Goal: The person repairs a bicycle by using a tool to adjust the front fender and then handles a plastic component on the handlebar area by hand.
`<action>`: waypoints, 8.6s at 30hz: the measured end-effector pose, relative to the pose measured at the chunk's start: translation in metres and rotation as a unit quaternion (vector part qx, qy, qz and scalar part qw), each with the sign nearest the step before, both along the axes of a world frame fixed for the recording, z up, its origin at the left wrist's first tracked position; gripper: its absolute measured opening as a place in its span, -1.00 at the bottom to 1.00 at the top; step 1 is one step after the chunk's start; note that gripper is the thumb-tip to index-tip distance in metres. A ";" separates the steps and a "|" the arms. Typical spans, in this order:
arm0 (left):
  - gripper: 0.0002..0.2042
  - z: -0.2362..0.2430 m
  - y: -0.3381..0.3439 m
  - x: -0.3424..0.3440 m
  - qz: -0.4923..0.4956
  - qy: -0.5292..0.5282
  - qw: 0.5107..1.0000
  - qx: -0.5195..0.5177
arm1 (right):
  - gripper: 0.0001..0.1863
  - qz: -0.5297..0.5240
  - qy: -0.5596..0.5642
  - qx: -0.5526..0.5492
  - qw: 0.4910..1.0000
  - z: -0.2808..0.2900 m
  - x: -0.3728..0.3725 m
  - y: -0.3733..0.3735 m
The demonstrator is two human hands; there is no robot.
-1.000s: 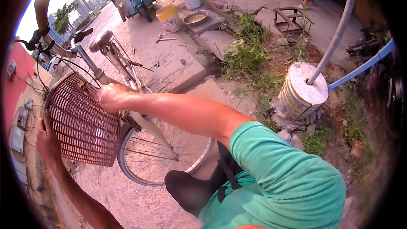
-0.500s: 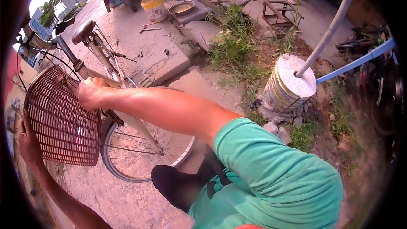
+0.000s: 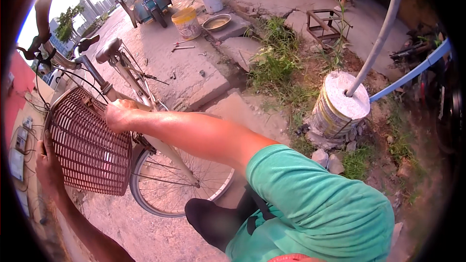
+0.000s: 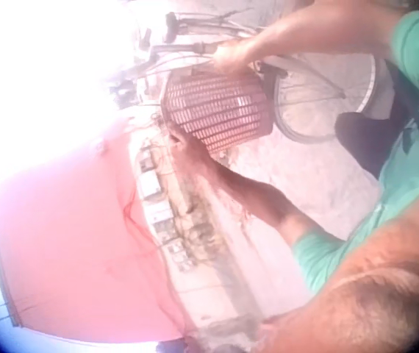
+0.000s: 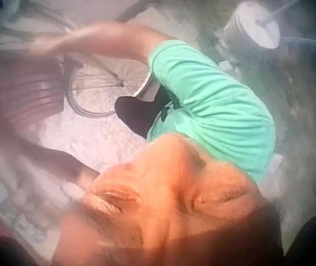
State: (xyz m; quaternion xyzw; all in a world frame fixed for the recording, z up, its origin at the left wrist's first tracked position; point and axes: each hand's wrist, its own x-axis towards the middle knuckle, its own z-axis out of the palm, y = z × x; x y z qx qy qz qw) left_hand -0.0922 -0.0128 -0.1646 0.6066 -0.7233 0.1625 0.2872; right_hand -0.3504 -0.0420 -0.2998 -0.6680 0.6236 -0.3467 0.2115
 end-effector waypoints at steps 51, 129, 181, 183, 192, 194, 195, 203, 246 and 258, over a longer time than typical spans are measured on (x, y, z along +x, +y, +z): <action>-0.29 -0.010 -0.017 0.006 0.026 -0.001 0.999 -0.030 | -0.50 -0.002 -0.127 -0.147 0.981 -0.058 0.004 0.007; -0.30 0.002 0.031 -0.036 0.037 -0.040 0.994 -0.099 | -0.70 0.046 -0.137 -0.344 0.928 -0.148 0.005 0.031; -0.34 0.134 0.062 -0.036 -0.309 0.223 0.796 0.470 | -0.47 -0.139 0.126 0.255 0.948 0.406 -0.130 0.007; -0.33 0.133 0.055 -0.030 -0.325 0.257 0.762 0.499 | -0.47 -0.170 0.174 0.230 0.942 0.408 -0.122 0.004; -0.42 0.130 0.028 -0.018 -0.368 0.306 0.649 0.592 | -0.47 -0.218 0.211 0.234 0.924 0.403 -0.126 -0.009; -0.46 0.135 0.016 -0.015 -0.367 0.301 0.638 0.607 | -0.47 -0.192 0.194 0.253 0.928 0.400 -0.133 -0.011; -0.47 0.139 0.014 -0.014 -0.363 0.304 0.615 0.631 | -0.48 -0.190 0.199 0.244 0.930 0.404 -0.141 -0.014; -0.60 0.145 -0.042 0.040 -0.306 0.279 0.635 0.652 | -0.54 -0.173 0.152 0.248 0.941 0.404 -0.150 -0.017; -0.80 0.052 -0.371 0.011 -0.301 0.602 0.303 0.674 | -0.51 -0.395 0.127 0.288 0.863 0.396 -0.146 -0.043; -0.83 0.157 -0.379 0.072 -0.383 0.585 0.513 0.498 | -0.53 -0.397 0.143 0.282 0.861 0.394 -0.155 -0.033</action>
